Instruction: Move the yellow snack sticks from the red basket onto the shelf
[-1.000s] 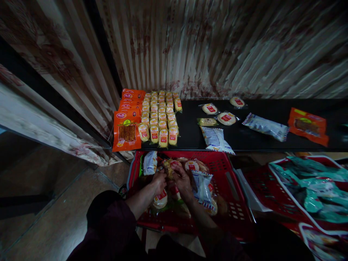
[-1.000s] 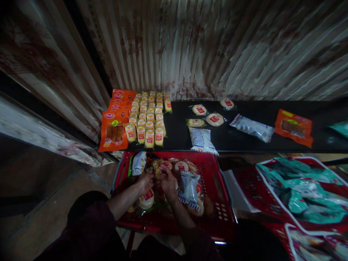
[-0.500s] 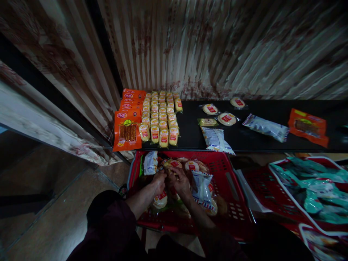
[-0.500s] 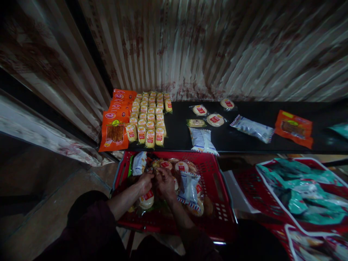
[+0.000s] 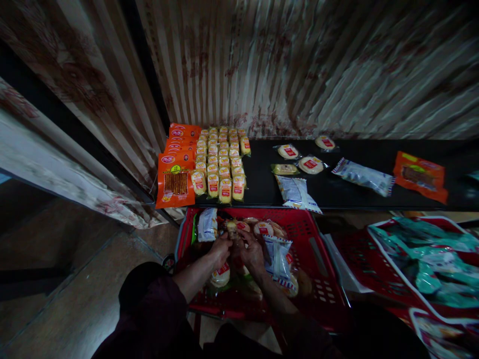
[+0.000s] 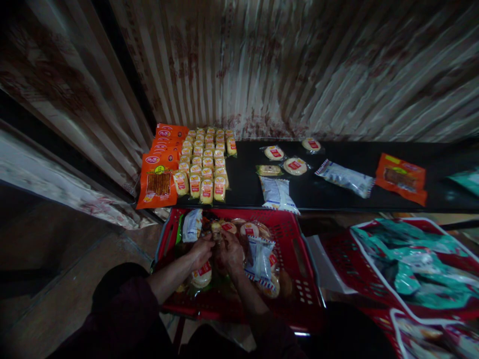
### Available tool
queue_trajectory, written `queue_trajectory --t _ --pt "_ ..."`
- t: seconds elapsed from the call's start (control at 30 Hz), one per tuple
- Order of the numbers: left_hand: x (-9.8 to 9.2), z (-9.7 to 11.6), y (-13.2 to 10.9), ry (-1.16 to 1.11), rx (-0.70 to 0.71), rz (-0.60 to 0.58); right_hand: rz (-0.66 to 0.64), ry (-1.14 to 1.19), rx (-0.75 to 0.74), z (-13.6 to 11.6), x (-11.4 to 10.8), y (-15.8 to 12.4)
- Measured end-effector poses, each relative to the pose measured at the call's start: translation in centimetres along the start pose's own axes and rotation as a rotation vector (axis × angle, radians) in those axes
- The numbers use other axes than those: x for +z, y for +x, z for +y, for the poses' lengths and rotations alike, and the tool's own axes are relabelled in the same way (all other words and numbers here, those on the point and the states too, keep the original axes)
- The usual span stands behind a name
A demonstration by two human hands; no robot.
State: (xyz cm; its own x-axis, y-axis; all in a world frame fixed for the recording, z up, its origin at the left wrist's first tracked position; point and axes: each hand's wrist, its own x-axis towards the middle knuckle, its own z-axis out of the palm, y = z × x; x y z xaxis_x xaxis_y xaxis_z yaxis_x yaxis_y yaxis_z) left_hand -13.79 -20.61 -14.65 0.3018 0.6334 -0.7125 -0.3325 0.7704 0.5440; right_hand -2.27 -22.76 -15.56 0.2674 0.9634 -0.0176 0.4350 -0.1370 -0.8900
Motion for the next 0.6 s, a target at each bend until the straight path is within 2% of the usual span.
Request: queue_trajectory --t 0.1,0.23,0.33,0.5,0.6 --pt "0.7 0.4 -0.9 0.024 0.034 -0.030 -0.001 -0.029 0.036 0.5 -0.2 0.1" --pt "1.1 0.6 -1.5 0.061 0.055 0.009 -0.002 -0.027 0.072 0.6 -0.3 0.0" --pt "1.1 0.6 -1.6 0.074 0.090 0.011 -0.007 0.043 0.108 0.3 -0.2 -0.2" --pt "0.9 0.8 -1.6 0.134 0.129 -0.013 -0.010 0.112 0.249 0.3 0.4 -0.1" --pt "0.7 0.7 -1.3 0.191 0.150 -0.008 0.006 0.215 0.264 0.7 0.5 0.0"
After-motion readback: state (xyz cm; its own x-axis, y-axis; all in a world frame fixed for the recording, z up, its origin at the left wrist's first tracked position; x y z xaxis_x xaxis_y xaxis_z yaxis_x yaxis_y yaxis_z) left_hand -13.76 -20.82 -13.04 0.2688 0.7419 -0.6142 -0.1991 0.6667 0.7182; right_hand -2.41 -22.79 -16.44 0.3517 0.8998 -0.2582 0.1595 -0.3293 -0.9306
